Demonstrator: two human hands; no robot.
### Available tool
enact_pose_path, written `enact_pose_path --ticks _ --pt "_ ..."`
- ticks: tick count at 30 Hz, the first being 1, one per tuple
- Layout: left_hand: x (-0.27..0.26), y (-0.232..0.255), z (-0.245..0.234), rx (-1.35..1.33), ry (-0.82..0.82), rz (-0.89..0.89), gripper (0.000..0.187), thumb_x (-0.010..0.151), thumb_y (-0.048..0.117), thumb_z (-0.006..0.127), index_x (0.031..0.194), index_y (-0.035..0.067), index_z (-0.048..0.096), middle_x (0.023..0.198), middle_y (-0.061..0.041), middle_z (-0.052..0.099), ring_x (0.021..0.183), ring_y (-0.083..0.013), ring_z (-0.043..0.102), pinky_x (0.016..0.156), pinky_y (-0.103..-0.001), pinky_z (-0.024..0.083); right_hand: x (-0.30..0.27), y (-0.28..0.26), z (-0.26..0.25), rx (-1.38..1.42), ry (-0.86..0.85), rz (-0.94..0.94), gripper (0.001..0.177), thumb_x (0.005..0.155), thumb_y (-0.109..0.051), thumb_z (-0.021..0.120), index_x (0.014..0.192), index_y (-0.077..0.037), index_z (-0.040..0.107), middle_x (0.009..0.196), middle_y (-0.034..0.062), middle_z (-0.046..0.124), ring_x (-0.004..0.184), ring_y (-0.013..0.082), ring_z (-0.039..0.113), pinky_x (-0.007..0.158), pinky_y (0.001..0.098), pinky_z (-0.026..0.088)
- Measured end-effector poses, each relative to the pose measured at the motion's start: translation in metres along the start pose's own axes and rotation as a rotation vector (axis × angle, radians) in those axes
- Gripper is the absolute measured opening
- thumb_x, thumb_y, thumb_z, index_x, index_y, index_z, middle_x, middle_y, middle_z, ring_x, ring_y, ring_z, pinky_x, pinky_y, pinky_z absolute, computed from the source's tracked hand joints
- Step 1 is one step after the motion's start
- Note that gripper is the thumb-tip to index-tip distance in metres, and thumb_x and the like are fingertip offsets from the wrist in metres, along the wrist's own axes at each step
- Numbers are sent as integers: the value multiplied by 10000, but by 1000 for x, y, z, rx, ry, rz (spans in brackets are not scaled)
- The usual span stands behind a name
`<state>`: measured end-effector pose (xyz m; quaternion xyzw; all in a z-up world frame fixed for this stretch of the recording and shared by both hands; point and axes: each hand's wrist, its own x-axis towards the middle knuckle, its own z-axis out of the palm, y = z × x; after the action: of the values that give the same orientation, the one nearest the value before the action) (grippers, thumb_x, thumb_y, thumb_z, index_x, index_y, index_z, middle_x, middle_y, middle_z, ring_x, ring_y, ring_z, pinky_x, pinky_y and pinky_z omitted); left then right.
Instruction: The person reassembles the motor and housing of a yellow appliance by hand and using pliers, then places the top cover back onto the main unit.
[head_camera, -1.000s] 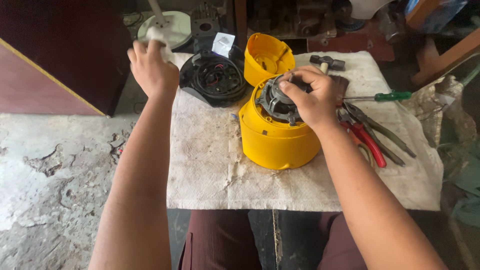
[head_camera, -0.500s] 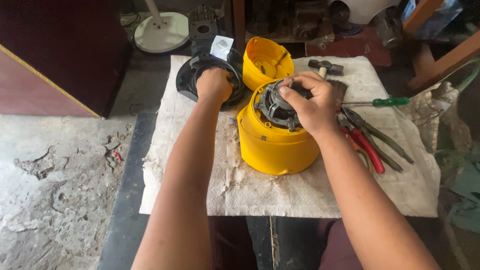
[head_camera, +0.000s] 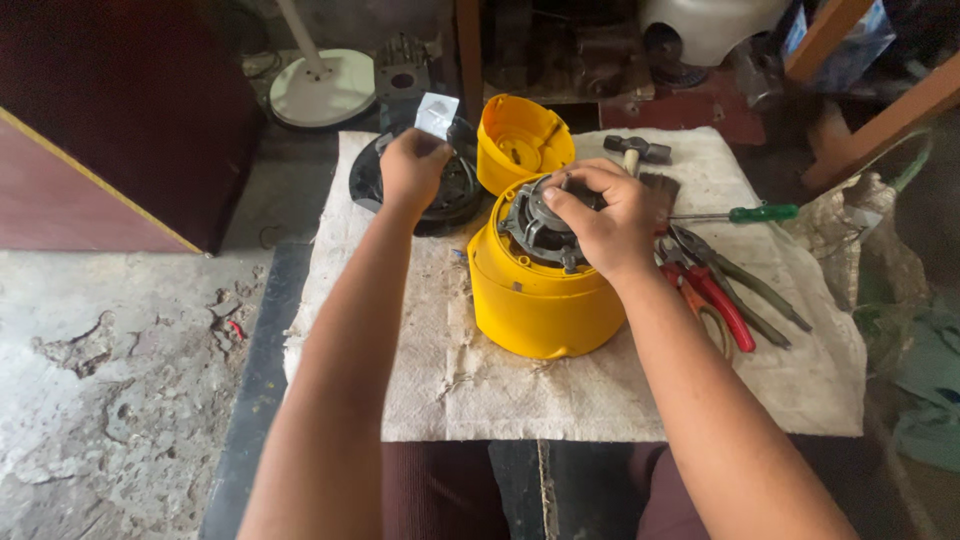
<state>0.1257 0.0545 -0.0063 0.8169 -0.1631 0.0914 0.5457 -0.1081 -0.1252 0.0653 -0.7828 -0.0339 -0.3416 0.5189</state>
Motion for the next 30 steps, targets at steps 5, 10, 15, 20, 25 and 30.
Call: enact_pose_path --ticks 5,10,15,20,25,30 --pt "24 27 -24 -553 -131 -78 211 869 -23 708 1080 -31 706 943 -128 747 743 -156 715 674 -278 616 -2 -5 -1 -38 5 -2 132 881 -135 760 946 -21 761 1025 39 719 997 159 692 917 281 518" --pt "13 55 -52 -513 -44 41 211 832 -55 730 1041 -30 739 965 -129 775 782 -143 741 700 -263 623 -4 -2 -1 -10 3 10 156 872 -147 761 957 -16 762 1025 47 713 987 164 684 915 284 515" --pt "-7 74 -79 -151 67 209 147 806 -34 781 946 10 779 892 -85 793 800 -103 766 746 -227 599 -3 -1 0 -20 20 -12 149 869 -143 770 941 -13 762 1022 54 721 989 165 683 915 289 519" --pt "-25 76 -88 -110 134 438 100 831 -51 766 914 5 758 888 -59 713 782 -120 732 720 -248 585 -5 1 0 -49 20 -39 144 873 -139 771 939 -11 765 1014 59 725 995 171 686 915 292 516" --pt "-26 72 -85 -216 173 429 93 818 -52 754 883 10 732 862 -52 728 810 -128 750 753 -248 602 -3 1 1 -9 23 -27 146 871 -144 769 933 -12 760 1010 56 724 982 171 692 914 289 525" --pt "-21 52 -83 -95 232 414 88 777 -36 740 834 31 744 870 -77 731 783 -172 757 739 -274 611 -4 2 2 -22 23 -50 144 878 -140 772 936 -8 763 1021 60 726 1002 178 693 926 296 522"
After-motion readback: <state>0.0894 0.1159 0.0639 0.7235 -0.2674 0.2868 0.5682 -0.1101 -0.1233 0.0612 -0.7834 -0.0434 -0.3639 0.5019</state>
